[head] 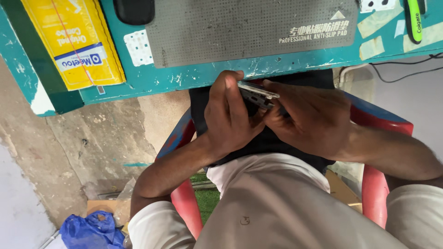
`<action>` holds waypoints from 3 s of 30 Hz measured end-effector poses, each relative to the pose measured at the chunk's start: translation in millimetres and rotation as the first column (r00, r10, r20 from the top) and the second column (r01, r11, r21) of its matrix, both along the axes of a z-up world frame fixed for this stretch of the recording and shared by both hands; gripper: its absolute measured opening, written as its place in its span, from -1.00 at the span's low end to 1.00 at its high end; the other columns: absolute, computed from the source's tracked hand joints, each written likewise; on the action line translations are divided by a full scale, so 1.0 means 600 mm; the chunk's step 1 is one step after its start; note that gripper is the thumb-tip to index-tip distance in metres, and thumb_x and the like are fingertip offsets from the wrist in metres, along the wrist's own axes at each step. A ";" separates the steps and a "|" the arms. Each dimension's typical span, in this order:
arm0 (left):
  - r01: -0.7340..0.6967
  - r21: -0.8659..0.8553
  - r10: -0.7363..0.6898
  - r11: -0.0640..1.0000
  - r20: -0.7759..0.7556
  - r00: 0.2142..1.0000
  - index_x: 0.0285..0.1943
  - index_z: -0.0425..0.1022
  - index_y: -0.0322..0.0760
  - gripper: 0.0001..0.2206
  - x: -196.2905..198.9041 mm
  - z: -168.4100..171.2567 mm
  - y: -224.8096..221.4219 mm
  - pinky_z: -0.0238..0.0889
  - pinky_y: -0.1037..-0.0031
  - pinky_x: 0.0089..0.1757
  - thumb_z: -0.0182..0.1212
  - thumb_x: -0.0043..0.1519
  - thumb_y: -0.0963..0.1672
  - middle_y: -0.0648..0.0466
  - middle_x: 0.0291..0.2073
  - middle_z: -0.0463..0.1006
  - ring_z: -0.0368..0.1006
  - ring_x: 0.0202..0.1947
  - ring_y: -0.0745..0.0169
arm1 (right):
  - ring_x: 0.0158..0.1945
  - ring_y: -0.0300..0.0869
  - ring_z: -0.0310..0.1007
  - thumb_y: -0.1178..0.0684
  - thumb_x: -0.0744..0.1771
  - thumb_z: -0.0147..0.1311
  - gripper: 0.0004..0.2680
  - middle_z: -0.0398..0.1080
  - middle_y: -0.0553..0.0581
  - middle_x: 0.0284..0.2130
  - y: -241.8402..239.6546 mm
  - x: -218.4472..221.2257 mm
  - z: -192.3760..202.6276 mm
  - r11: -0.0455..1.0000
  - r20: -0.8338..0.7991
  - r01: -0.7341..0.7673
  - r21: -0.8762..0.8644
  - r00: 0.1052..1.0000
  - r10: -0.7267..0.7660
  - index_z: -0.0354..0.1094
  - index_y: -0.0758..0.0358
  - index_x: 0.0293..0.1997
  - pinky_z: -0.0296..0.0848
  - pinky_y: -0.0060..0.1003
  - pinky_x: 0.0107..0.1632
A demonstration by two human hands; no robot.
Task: The person disassembles a white Samsung smartphone using a metal prying tool to separate the casing. They remove the back cover and internal components, then reassemble the device by snapping the casing back together and pressing the edges to secure it.
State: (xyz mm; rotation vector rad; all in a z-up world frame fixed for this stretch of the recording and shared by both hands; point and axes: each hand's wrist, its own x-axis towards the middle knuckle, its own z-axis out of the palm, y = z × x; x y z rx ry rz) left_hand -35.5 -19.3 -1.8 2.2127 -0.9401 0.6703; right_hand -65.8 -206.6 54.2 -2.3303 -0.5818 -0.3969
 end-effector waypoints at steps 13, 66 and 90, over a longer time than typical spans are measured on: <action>0.042 -0.032 -0.046 0.999 -0.136 0.990 0.59 -0.27 -0.55 -0.17 -0.006 -0.002 0.002 0.47 0.30 -0.11 0.39 0.42 -0.12 -0.36 0.25 0.15 0.40 0.15 -0.18 | -0.34 -0.04 0.59 0.17 0.40 0.19 -0.85 0.54 0.23 -0.29 0.001 0.006 -0.013 0.999 0.014 0.034 0.010 0.999 -0.034 0.42 0.49 0.00 0.53 -0.21 -0.32; 0.109 -0.171 -0.157 0.979 -0.297 0.942 0.61 -0.27 -0.45 -0.06 0.001 0.014 -0.006 0.55 0.38 -0.02 0.52 0.30 -0.11 -0.30 0.31 0.15 0.40 0.23 -0.08 | -0.42 -0.01 0.57 0.21 0.36 0.12 -0.91 0.51 0.26 -0.41 0.000 0.029 0.030 1.000 0.093 0.014 0.003 0.996 -0.014 0.43 0.49 -0.22 0.51 -0.22 -0.41; 0.046 0.033 -0.043 0.998 -0.098 0.994 0.59 0.01 -0.40 -0.25 0.015 0.025 0.013 0.39 0.31 -0.03 0.29 0.18 -0.30 -0.17 0.27 0.33 0.40 0.20 -0.05 | -0.32 0.00 0.62 0.30 0.25 0.32 -0.84 0.55 0.30 -0.34 -0.029 0.041 0.063 1.000 0.034 -0.006 -0.026 0.999 0.006 0.49 0.48 -0.14 0.57 -0.26 -0.32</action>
